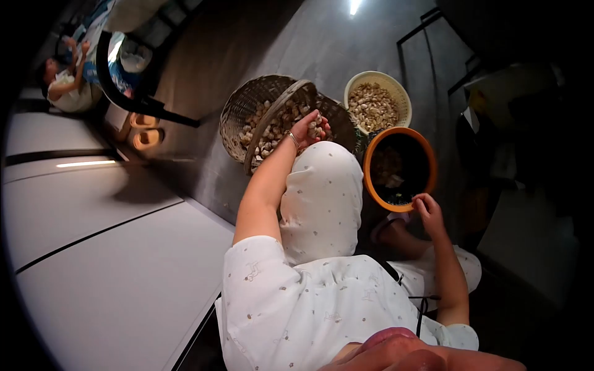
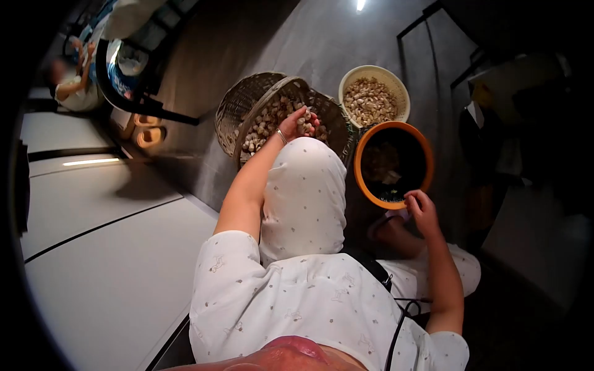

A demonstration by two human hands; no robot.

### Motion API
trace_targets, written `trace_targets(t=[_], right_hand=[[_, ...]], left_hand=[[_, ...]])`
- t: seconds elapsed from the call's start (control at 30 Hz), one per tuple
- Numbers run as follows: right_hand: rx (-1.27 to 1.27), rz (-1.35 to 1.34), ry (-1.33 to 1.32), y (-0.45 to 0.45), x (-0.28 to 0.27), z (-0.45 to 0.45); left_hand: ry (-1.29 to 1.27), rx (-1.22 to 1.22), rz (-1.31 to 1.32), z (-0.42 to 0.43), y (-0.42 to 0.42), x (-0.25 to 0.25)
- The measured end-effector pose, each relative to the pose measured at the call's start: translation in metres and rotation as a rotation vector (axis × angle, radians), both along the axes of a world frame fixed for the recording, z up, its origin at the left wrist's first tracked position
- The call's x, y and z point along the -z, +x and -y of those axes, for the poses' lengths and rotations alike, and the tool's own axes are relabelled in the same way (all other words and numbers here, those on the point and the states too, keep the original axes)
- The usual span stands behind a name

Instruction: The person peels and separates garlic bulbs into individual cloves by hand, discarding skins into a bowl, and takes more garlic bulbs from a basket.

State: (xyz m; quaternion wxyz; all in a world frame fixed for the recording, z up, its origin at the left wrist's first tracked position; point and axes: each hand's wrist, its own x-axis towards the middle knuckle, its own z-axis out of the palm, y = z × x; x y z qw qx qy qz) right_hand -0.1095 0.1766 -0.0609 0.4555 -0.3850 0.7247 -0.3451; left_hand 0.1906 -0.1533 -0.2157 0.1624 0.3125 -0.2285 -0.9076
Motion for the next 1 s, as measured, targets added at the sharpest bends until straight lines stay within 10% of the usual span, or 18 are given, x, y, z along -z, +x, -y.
trace_targets(t=[0.2, 0.43, 1.0], right_hand=[[-0.037, -0.053, -0.182, 0.004, -0.035, 0.005], [0.016, 0.053, -0.531, 0.009, -0.063, 0.01], [0.076, -0.104, -0.586, -0.007, -0.077, 0.001]], left_hand=[[-0.015, 0.384, -0.443, 0.013, -0.053, -0.129], [-0.288, 0.758, -0.3, -0.04, -0.126, -0.269], [-0.257, 0.829, -0.126, -0.171, -0.186, -0.246]])
